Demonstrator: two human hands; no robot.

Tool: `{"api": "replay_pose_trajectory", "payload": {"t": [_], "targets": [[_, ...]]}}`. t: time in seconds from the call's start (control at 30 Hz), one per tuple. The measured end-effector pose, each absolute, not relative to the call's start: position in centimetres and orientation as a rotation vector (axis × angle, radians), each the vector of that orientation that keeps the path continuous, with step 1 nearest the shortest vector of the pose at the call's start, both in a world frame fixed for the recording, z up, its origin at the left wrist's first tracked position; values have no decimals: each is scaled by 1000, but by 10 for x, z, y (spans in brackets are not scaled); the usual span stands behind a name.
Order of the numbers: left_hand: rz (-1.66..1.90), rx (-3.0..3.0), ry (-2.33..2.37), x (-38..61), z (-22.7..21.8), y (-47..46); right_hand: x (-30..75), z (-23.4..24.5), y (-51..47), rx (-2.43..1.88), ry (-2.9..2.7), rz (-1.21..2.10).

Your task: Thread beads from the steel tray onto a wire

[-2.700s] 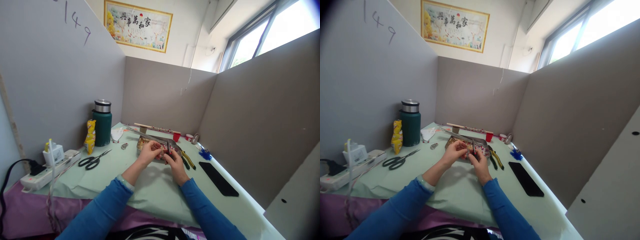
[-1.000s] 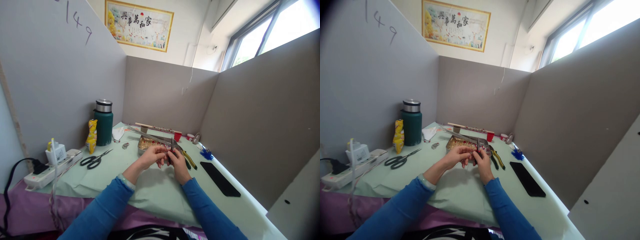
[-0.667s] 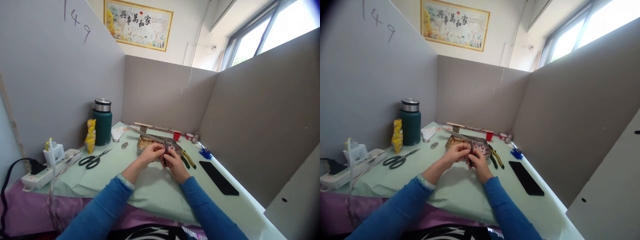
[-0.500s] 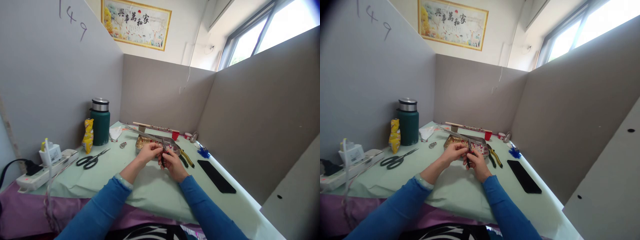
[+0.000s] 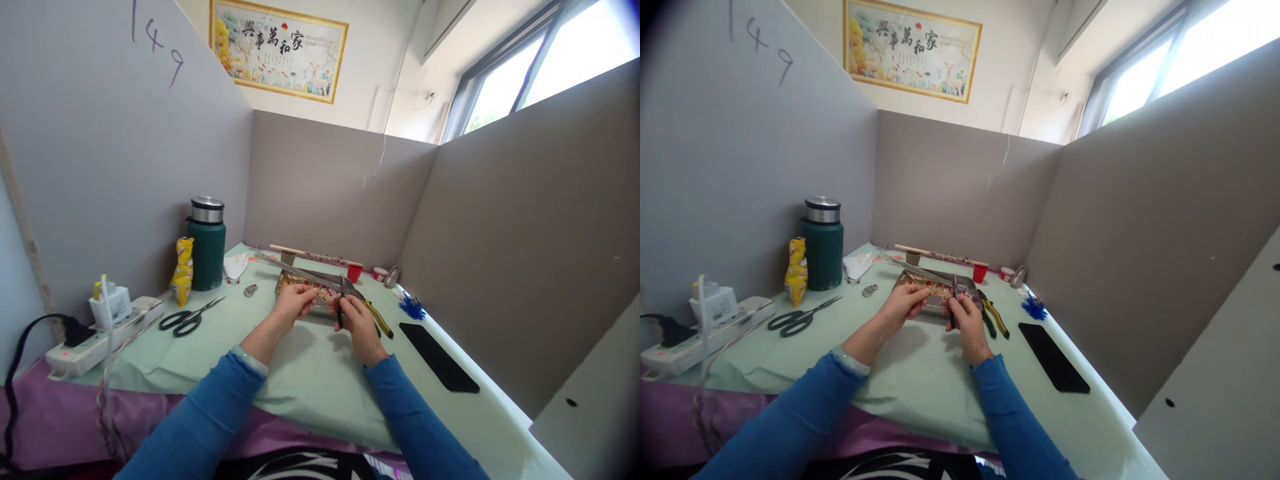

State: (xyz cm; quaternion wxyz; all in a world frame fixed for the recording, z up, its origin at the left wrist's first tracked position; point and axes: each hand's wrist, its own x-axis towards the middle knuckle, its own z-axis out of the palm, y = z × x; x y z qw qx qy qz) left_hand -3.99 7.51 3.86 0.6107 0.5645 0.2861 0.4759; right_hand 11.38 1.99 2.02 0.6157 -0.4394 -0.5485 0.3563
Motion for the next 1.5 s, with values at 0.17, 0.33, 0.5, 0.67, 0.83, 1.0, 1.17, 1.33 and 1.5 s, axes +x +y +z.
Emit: {"api": "replay_pose_trajectory", "payload": {"t": [0.17,0.33,0.5,0.67,0.83,1.0,1.17,1.33,1.5], "targets": [[1084,1190,632,-41,40,76,118,15,19,-1215,-1501,307],[1070,1135,598,-42,39,80,117,11,18,-1272,-1695,42],[1085,1137,607,-41,34,85,117,8,20,-1283,-1810,-105],[1083,1157,646,-41,38,80,118,6,22,-1305,-1800,-152],[1100,1195,666,-41,41,74,117,5,22,-1301,-1795,-173],[1120,1214,683,-40,35,82,117,5,20,-1301,-1797,-178],[1113,1208,686,-40,33,83,115,5,20,-1326,-1818,-165],[1121,1210,697,-40,36,78,114,5,20,-1350,-1817,-133],[1126,1241,725,-39,37,77,114,5,20,-1324,-1814,-87]]}}
